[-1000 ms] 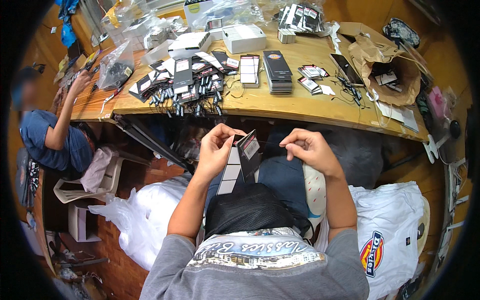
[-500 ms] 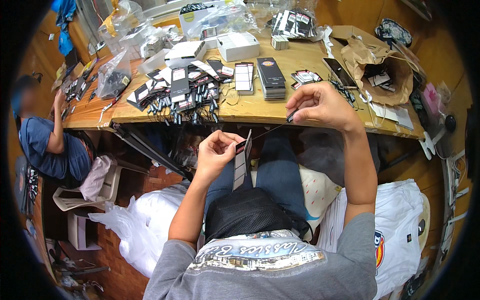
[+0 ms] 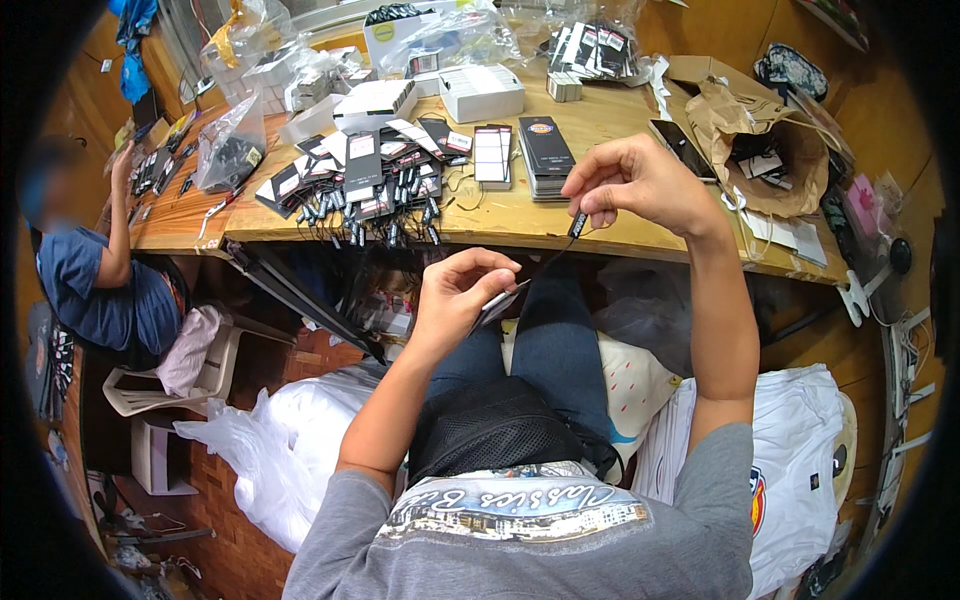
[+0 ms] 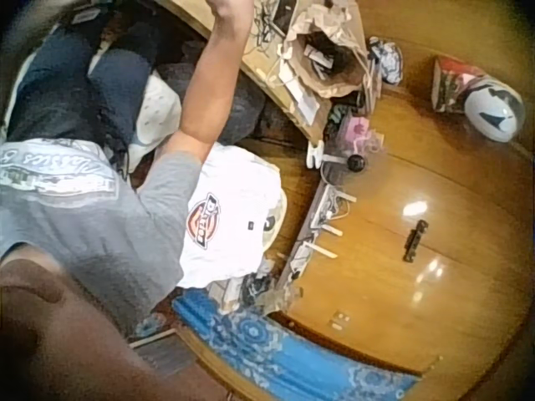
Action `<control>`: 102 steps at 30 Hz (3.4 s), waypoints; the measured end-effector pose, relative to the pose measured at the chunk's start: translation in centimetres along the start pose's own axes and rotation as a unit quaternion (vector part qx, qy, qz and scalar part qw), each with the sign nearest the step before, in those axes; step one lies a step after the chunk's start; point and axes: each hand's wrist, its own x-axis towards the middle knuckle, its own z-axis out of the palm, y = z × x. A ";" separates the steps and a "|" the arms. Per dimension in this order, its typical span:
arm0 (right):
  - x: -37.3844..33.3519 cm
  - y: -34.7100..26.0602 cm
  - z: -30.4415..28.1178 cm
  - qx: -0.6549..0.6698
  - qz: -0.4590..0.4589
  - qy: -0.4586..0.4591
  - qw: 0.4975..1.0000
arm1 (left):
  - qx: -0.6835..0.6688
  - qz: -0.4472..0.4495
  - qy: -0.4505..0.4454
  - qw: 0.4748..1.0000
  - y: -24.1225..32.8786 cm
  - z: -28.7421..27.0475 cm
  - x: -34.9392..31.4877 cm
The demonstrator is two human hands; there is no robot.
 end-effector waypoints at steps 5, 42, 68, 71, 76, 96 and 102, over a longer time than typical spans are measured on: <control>0.2 -0.2 -0.2 -0.064 -0.006 -0.013 0.998 | -0.044 -0.001 0.025 0.999 0.4 -0.3 0.3; -2.7 1.3 4.1 -0.040 -0.082 0.176 0.980 | -0.144 -0.052 -0.129 0.980 -1.2 2.4 0.3; -3.8 4.0 7.0 0.062 -0.004 0.153 0.986 | 0.053 0.047 -0.009 0.997 1.6 2.3 -1.0; -3.9 3.7 7.1 0.037 -0.015 0.159 0.987 | 0.029 0.024 0.012 0.999 1.8 2.5 -1.1; -4.1 2.9 7.2 -0.094 -0.066 0.169 0.979 | 0.141 0.052 -0.004 0.989 1.9 2.2 -1.0; -3.6 1.7 7.5 -0.077 -0.090 0.161 0.980 | -0.114 -0.046 -0.281 0.952 -0.9 0.2 -0.7; -2.7 -1.0 7.3 0.025 -0.079 0.092 0.992 | -0.015 -0.077 -0.190 0.979 1.3 -2.1 -2.3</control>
